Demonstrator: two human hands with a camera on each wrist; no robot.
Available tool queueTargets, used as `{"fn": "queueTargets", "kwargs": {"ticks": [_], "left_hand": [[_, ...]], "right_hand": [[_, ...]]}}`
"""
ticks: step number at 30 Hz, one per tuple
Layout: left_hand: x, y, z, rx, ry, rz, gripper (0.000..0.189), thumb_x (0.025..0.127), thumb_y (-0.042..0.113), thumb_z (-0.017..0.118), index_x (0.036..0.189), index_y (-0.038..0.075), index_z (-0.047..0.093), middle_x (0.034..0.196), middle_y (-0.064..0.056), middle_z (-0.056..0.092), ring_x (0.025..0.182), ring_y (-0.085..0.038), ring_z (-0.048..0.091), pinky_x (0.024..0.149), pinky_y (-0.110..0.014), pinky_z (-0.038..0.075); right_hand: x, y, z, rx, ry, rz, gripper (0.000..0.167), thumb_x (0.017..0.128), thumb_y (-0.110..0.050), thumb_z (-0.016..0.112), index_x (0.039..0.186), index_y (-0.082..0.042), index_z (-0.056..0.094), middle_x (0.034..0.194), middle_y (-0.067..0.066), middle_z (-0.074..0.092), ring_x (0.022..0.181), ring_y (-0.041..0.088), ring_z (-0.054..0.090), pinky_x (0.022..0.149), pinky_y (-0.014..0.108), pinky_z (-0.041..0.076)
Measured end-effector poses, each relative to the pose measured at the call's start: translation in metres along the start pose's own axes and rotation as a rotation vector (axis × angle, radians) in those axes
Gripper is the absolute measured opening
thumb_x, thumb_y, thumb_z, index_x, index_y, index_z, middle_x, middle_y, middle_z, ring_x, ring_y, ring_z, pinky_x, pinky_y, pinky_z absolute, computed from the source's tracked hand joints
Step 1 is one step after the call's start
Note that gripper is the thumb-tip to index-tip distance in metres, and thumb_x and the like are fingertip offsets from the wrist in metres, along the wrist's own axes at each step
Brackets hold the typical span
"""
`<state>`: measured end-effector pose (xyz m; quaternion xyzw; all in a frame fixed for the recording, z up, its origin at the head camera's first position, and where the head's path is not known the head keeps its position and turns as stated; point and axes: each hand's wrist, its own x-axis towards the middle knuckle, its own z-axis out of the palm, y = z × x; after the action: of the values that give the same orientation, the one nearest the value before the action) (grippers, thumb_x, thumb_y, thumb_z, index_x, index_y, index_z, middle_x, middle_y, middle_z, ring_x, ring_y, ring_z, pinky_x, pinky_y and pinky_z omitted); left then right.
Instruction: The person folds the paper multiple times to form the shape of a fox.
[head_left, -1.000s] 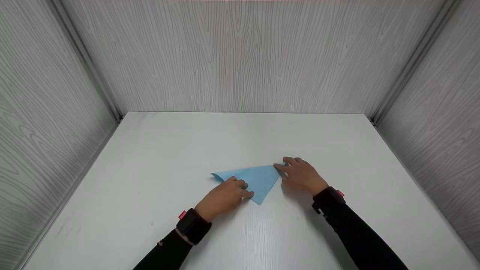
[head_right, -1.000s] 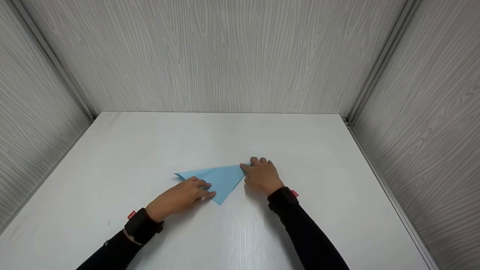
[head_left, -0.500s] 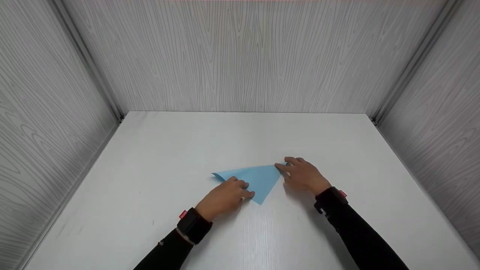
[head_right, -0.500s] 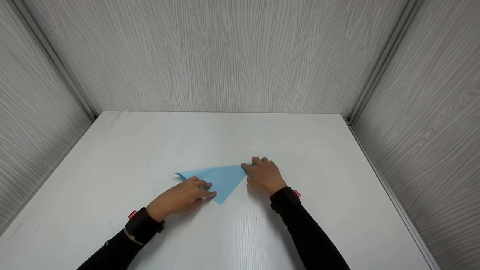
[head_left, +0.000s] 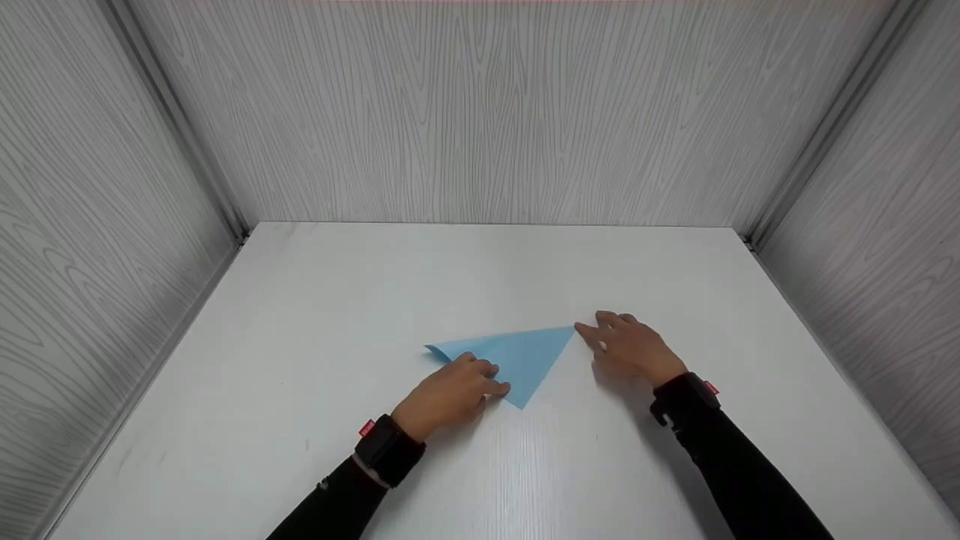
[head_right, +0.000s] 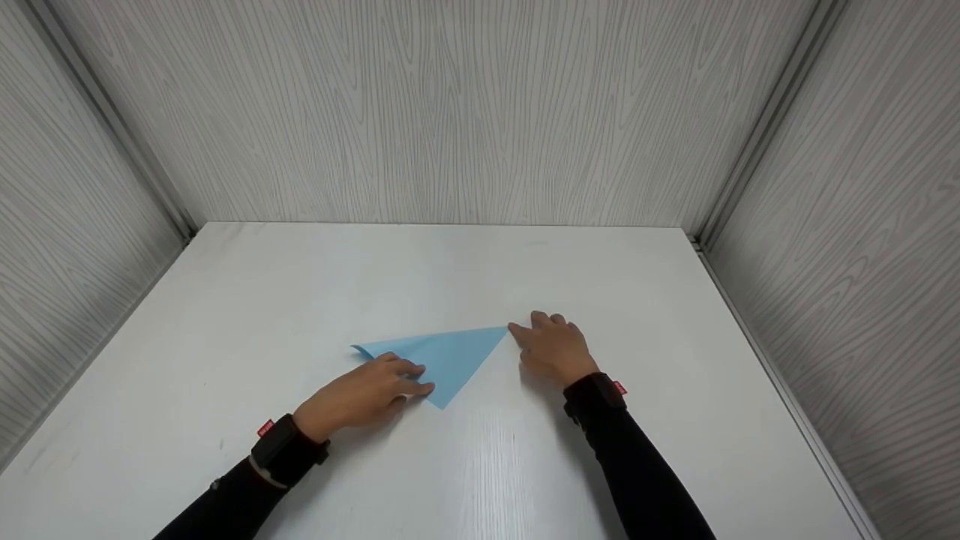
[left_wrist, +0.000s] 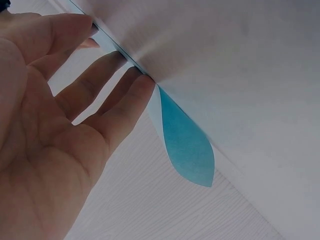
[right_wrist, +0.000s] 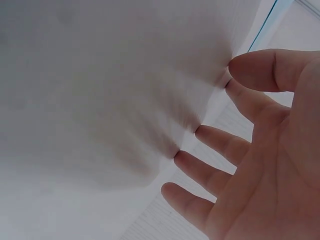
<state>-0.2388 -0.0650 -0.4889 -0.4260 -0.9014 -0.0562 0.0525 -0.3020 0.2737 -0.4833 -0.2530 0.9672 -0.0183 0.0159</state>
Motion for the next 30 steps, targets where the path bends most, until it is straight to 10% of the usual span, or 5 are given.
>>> {"fn": "queueTargets", "kwargs": {"ticks": [14, 30], "left_hand": [[0.004, 0.003, -0.001, -0.003, -0.037, -0.002, 0.037, 0.099, 0.002, 0.066, 0.128, 0.023, 0.075, 0.128, -0.008, 0.07, 0.116, -0.028, 0.062, 0.1, -0.034, 0.049], [0.004, 0.006, -0.007, 0.004, -0.076, 0.03, 0.029, 0.098, 0.012, 0.072, 0.124, 0.023, 0.078, 0.127, -0.006, 0.072, 0.12, -0.023, 0.063, 0.107, -0.032, 0.047]], "right_hand": [[-0.007, 0.016, -0.015, 0.157, -0.008, 0.158, 0.054, 0.108, -0.02, 0.047, 0.155, 0.003, 0.04, 0.154, 0.03, 0.043, 0.139, 0.051, 0.042, 0.111, 0.062, 0.039], [0.01, -0.08, -0.008, 0.119, 0.144, -0.155, 0.054, 0.097, -0.026, 0.073, 0.145, -0.007, 0.059, 0.14, 0.017, 0.057, 0.125, 0.038, 0.056, 0.098, 0.05, 0.053]]}}
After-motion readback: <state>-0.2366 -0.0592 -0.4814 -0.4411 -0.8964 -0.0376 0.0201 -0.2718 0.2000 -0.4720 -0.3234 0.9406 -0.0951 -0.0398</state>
